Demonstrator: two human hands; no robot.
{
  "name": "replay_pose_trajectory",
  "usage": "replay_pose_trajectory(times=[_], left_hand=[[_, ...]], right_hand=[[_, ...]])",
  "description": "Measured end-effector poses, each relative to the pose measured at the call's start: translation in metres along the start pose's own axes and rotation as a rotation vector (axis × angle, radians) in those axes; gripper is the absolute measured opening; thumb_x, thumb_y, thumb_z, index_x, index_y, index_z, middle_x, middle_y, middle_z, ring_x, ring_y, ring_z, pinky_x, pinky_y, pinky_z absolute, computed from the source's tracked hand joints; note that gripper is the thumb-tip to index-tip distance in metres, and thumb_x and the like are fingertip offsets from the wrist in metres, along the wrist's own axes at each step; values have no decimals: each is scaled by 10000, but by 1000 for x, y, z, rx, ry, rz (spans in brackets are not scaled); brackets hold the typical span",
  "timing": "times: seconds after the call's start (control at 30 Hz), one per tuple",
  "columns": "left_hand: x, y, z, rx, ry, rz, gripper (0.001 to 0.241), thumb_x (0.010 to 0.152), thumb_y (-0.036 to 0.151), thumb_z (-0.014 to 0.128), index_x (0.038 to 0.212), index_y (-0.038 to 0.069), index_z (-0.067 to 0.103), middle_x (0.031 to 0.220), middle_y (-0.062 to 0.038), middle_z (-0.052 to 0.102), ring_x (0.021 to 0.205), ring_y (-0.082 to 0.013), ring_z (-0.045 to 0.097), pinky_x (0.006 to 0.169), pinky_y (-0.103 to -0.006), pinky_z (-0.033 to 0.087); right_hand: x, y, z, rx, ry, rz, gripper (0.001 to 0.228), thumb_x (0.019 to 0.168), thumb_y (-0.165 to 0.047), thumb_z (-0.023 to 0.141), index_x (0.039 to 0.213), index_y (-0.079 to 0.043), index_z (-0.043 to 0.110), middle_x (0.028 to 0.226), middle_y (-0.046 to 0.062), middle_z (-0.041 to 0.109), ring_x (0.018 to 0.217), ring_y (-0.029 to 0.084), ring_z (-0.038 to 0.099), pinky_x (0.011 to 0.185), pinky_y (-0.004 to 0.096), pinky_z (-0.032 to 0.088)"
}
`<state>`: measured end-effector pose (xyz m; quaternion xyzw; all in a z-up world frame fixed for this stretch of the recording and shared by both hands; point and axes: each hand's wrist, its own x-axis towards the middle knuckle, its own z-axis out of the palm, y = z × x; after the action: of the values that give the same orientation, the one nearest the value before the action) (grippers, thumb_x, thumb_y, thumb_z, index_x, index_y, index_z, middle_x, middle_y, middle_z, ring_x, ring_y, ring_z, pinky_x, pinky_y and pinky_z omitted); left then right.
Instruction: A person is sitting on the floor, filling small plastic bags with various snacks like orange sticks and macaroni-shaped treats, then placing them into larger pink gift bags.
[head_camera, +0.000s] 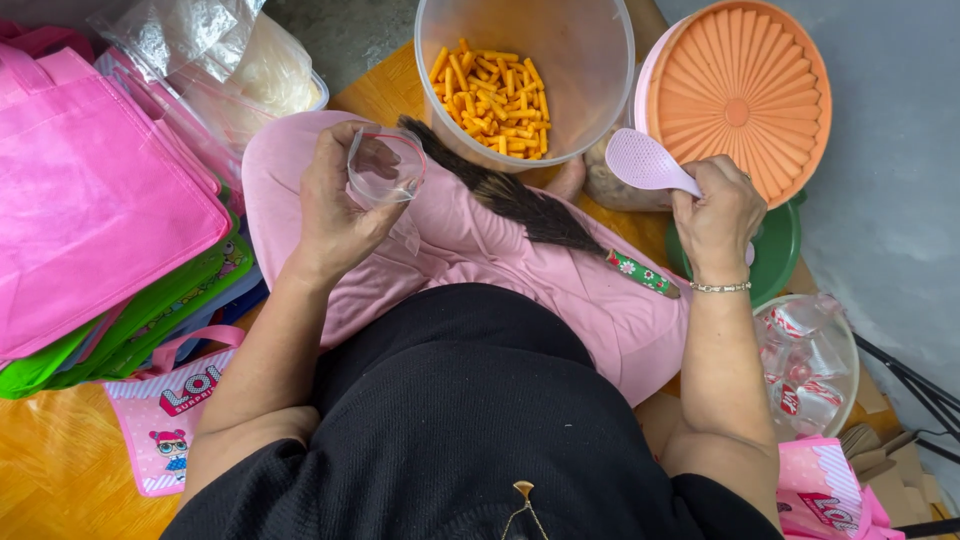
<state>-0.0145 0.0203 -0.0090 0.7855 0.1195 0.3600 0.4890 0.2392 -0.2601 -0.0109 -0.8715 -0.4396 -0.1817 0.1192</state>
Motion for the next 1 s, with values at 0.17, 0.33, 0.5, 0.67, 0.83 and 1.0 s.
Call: replay_pose_trajectory(times=[0.17,0.33,0.5,0.67,0.83,1.0], left_hand=[[-2,-22,7,-132,81,-8,459,713,49,730,1054,-45,437,761,-131,572,665,-231,594,665,-322,472],[3,-23,8,-135,76,-5,454,712,52,733,1048,-40,442,757,-123,575,659,-228,597,665,-320,472],[10,-7,0,-15,-19,1,397,774,154,646,1034,-2,390,829,-75,531,725,-168,531,702,-290,435],[9,-9,-9,-62,1,-22,424,772,146,657,1057,-16,389,836,-91,520,728,-172,539,699,-280,455],[6,-17,-21,-59,34,-107,424,762,143,652,1064,-8,396,853,-95,500,739,-175,529,711,-279,464],[9,-26,-28,-51,51,-152,425,762,147,651,1057,-13,391,845,-95,510,731,-181,537,708,-280,467]], right_hand=[[26,-36,-41,351,-77,124,352,726,-208,791,957,-1,626,788,152,489,761,370,546,660,407,426],[59,-37,-18,357,-151,64,189,921,-282,601,931,-96,638,718,111,524,706,307,553,613,363,419],[122,-67,49,78,-362,-63,149,857,-164,546,803,-29,515,781,132,532,685,343,514,541,449,363],[164,-77,139,-192,-613,-144,261,655,97,413,857,-24,525,781,184,589,701,369,569,600,435,410],[183,-69,218,-265,-723,-70,297,714,28,396,943,-66,560,863,170,581,833,362,532,768,458,352],[192,-79,241,-476,-1016,86,266,832,-106,438,1073,-153,540,1001,119,598,986,311,515,809,398,364]])
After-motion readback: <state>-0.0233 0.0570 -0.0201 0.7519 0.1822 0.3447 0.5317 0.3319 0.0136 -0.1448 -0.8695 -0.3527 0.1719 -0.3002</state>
